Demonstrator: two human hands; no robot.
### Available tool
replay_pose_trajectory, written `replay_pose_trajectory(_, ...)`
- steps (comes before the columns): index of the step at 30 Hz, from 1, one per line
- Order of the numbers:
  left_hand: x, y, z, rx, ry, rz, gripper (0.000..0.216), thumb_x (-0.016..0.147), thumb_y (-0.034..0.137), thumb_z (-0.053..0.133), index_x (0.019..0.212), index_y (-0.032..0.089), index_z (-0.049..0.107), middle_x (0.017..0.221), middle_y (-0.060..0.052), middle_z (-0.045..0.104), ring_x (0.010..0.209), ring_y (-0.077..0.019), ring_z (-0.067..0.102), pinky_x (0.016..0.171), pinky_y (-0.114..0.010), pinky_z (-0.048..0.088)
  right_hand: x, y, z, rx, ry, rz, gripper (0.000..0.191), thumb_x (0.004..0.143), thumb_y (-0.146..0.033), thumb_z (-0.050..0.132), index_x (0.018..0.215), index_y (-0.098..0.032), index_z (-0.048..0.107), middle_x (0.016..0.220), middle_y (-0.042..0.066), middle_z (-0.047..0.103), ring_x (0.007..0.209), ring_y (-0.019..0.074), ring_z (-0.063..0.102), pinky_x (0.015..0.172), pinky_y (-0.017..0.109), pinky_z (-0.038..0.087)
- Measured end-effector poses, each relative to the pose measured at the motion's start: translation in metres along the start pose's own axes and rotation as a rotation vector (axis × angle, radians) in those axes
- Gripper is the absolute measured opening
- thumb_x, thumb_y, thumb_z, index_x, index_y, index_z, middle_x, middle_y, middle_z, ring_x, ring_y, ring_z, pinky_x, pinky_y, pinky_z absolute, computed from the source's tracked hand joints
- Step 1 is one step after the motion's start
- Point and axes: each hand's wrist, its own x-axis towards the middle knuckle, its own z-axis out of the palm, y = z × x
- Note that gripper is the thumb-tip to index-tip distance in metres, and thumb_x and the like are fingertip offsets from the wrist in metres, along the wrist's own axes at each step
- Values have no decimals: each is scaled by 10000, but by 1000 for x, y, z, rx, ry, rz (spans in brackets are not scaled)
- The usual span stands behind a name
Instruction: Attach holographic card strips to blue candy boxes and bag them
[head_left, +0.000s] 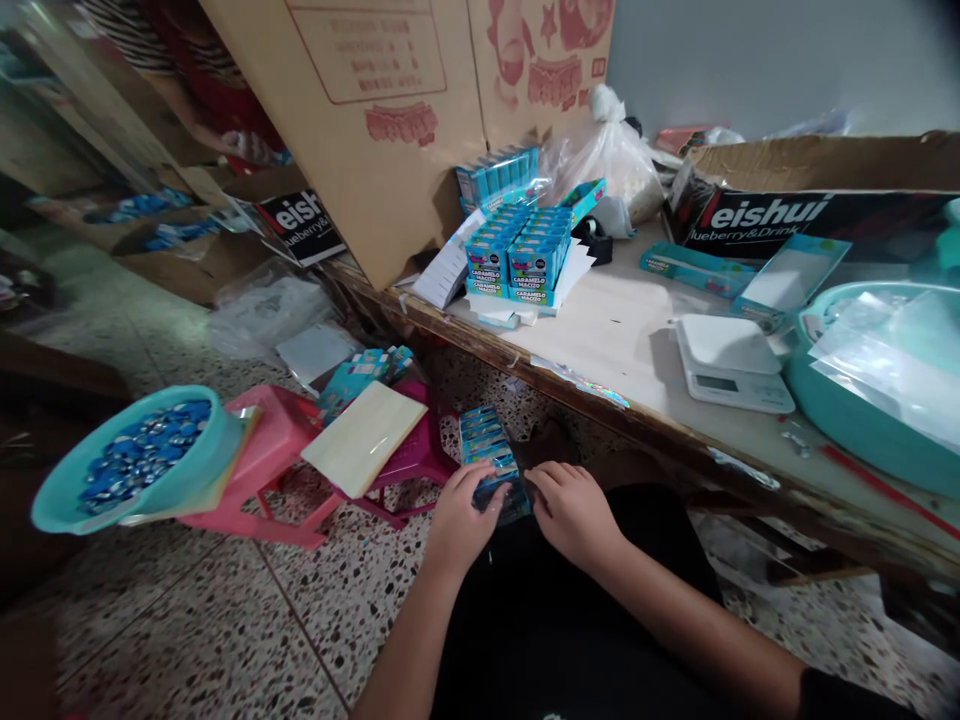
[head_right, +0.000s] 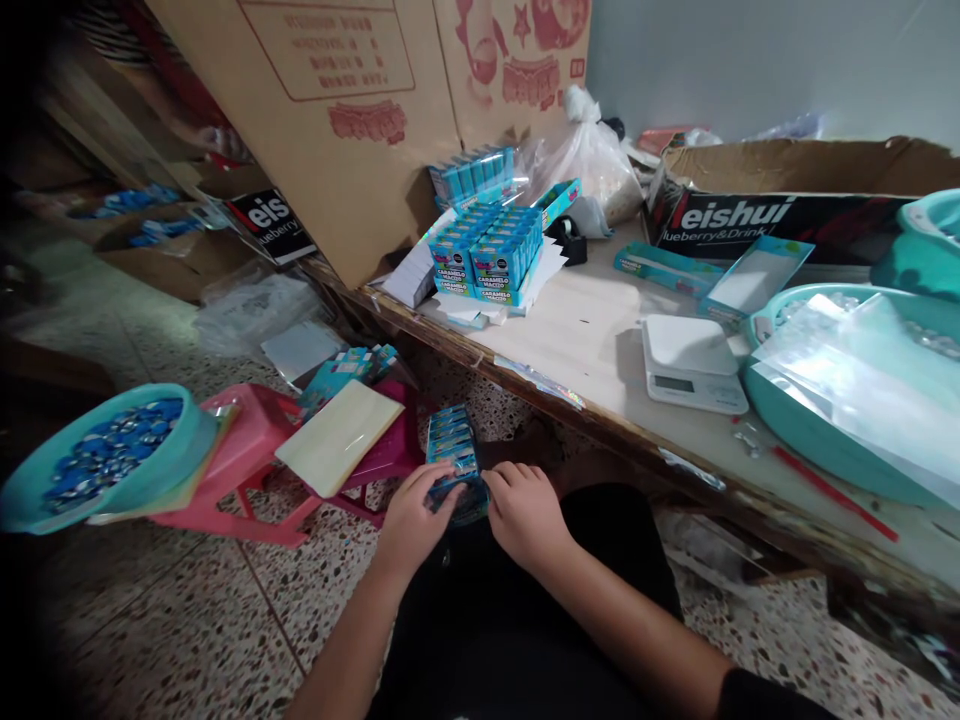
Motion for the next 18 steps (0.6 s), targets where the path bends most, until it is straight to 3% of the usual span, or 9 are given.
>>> replay_pose_trajectory(7, 2, 8, -2, 34, -49, -13, 397, 788, 504, 724, 1031, 193, 674, 1099, -97, 702, 1078, -264, 659, 989, -440, 539, -1, 7, 17, -49, 38, -23, 431, 921, -309, 613, 1332, -202, 542, 1098, 86, 687, 1017, 250, 602, 1008, 414, 331)
replay_pose_trajectory(13, 2, 7, -4, 23, -43, 23, 412, 791, 529, 712, 1035, 199, 676, 1093, -103, 705, 1073, -269, 668, 972, -435, 549, -1, 4, 9, -39, 110, 42, 202, 938, -201, 531, 1089, -242, 658, 978, 38, 709, 945, 209, 617, 1068, 421, 260)
replay_pose_trajectory(18, 1, 1, -6, -2, -114, 44, 453, 790, 520, 718, 1119, 213, 666, 1165, -101, 691, 1115, -262, 654, 1005, -425, 534, -6, 1, -8, -88, 53, 86, 157, 884, -185, 568, 969, -262, 675, 915, 23, 717, 929, 219, 624, 1116, 496, 193)
